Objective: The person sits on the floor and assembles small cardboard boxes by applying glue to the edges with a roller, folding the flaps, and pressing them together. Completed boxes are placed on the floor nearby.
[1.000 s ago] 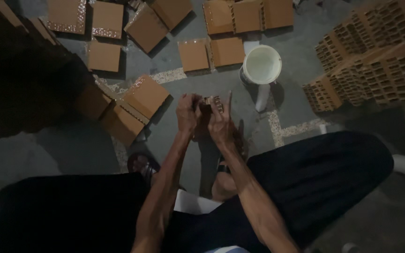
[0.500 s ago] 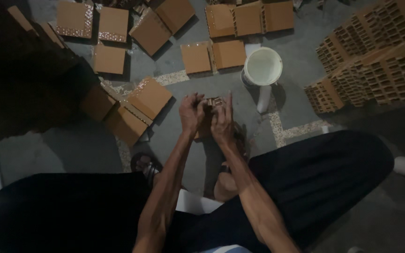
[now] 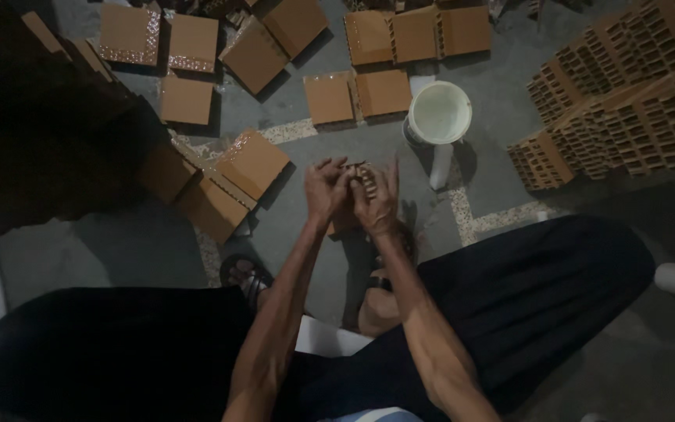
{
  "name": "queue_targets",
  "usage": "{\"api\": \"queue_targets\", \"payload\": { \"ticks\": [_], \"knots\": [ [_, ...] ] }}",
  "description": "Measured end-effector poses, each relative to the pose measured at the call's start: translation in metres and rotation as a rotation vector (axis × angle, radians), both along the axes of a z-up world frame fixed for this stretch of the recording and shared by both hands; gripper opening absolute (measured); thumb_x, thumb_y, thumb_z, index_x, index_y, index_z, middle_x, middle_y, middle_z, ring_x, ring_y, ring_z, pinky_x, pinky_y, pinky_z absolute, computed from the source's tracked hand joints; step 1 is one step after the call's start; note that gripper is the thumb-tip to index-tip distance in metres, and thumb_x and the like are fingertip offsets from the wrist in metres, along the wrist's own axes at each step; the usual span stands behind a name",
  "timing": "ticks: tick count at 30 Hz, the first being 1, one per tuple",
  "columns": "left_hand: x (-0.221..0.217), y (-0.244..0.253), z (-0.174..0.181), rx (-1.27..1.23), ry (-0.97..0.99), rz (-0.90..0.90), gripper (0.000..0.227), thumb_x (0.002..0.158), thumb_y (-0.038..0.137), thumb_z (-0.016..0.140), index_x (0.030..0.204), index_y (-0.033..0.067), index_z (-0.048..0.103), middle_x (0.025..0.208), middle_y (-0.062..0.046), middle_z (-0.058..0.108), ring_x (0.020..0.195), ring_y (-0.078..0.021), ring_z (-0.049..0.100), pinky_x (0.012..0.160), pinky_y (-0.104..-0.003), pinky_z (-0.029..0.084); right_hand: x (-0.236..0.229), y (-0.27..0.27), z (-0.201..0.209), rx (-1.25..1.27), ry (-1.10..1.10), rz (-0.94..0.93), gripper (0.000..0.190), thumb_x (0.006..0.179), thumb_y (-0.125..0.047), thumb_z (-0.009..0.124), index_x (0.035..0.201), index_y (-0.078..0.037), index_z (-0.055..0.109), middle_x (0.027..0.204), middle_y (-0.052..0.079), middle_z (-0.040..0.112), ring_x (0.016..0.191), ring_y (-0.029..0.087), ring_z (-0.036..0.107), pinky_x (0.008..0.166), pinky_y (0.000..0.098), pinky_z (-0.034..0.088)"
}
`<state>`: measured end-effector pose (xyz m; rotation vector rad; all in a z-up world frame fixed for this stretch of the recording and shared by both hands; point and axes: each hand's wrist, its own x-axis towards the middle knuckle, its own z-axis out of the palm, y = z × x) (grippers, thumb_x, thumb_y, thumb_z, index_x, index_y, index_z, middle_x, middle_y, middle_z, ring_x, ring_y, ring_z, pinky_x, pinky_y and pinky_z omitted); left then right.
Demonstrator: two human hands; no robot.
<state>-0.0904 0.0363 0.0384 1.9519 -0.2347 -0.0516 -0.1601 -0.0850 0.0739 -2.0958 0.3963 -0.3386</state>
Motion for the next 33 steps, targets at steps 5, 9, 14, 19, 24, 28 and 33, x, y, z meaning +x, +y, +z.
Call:
{"api": "queue_targets", "payload": {
  "ticks": [5, 9, 14, 19, 24, 28, 33],
  "knots": [
    [0.005, -0.002, 0.003, 0.092, 0.012, 0.000, 0.032, 0.087, 0.031, 0.074, 0.109, 0.0076, 0.080, 0.122, -0.014, 0.074, 0.125, -0.0376, 0.059, 0.108, -0.047, 0.043, 0.004, -0.006, -0.010, -0.347, -0.225, 0.033, 0.031, 0.100, -0.031, 0.072, 0.120, -0.008, 0.075, 0.157, 0.038, 0.035, 0.133, 0.051, 0.056, 0.107, 0.0520, 0.052],
    [0.004, -0.001, 0.004, 0.100, -0.018, -0.007, 0.034, 0.087, 0.030, 0.074, 0.111, 0.0062, 0.079, 0.120, -0.017, 0.074, 0.123, -0.0393, 0.060, 0.106, -0.047, 0.044, 0.001, -0.009, -0.027, -0.253, -0.231, 0.009, 0.029, 0.098, -0.027, 0.070, 0.117, -0.006, 0.075, 0.158, 0.037, 0.036, 0.135, 0.052, 0.054, 0.107, 0.0517, 0.052],
    [0.006, -0.001, 0.006, 0.072, 0.012, -0.033, 0.031, 0.089, 0.029, 0.075, 0.104, 0.0025, 0.077, 0.109, -0.015, 0.078, 0.118, -0.0351, 0.065, 0.106, -0.046, 0.047, -0.001, -0.013, -0.038, -0.405, -0.254, 0.070, 0.025, 0.100, -0.018, 0.071, 0.121, -0.007, 0.078, 0.151, 0.018, 0.054, 0.140, 0.045, 0.058, 0.123, 0.0538, 0.048],
    [0.013, 0.007, 0.008, -0.008, -0.037, -0.138, 0.019, 0.085, 0.020, 0.073, 0.091, 0.0033, 0.082, 0.122, -0.015, 0.076, 0.114, -0.0345, 0.070, 0.106, -0.045, 0.051, 0.001, -0.012, -0.033, -0.230, -0.226, 0.030, 0.022, 0.097, -0.017, 0.067, 0.111, -0.002, 0.074, 0.151, 0.033, 0.047, 0.127, 0.048, 0.059, 0.104, 0.0513, 0.053],
    [0.015, 0.013, 0.012, -0.001, 0.022, -0.183, 0.022, 0.081, 0.016, 0.076, 0.095, 0.0000, 0.082, 0.124, -0.016, 0.074, 0.112, -0.0375, 0.069, 0.101, -0.046, 0.051, 0.002, -0.008, -0.027, -0.174, -0.230, 0.045, 0.021, 0.100, -0.020, 0.067, 0.109, -0.001, 0.071, 0.145, 0.031, 0.053, 0.129, 0.048, 0.058, 0.104, 0.0521, 0.052],
    [0.013, 0.010, 0.019, -0.055, 0.097, -0.117, 0.023, 0.086, 0.014, 0.073, 0.102, 0.0007, 0.079, 0.124, -0.014, 0.075, 0.112, -0.0333, 0.073, 0.099, -0.042, 0.057, 0.001, -0.011, -0.025, -0.208, -0.248, 0.047, 0.021, 0.103, -0.021, 0.066, 0.110, -0.002, 0.069, 0.134, 0.024, 0.063, 0.135, 0.047, 0.055, 0.111, 0.0555, 0.048],
    [0.011, 0.007, 0.018, -0.099, 0.310, -0.029, 0.027, 0.091, 0.017, 0.069, 0.114, 0.0031, 0.076, 0.120, -0.015, 0.075, 0.107, -0.0300, 0.074, 0.093, -0.041, 0.058, -0.002, -0.011, -0.029, -0.133, -0.209, 0.030, 0.023, 0.105, -0.021, 0.059, 0.111, 0.001, 0.065, 0.128, 0.026, 0.064, 0.137, 0.049, 0.051, 0.107, 0.0559, 0.047]
  ]
}}
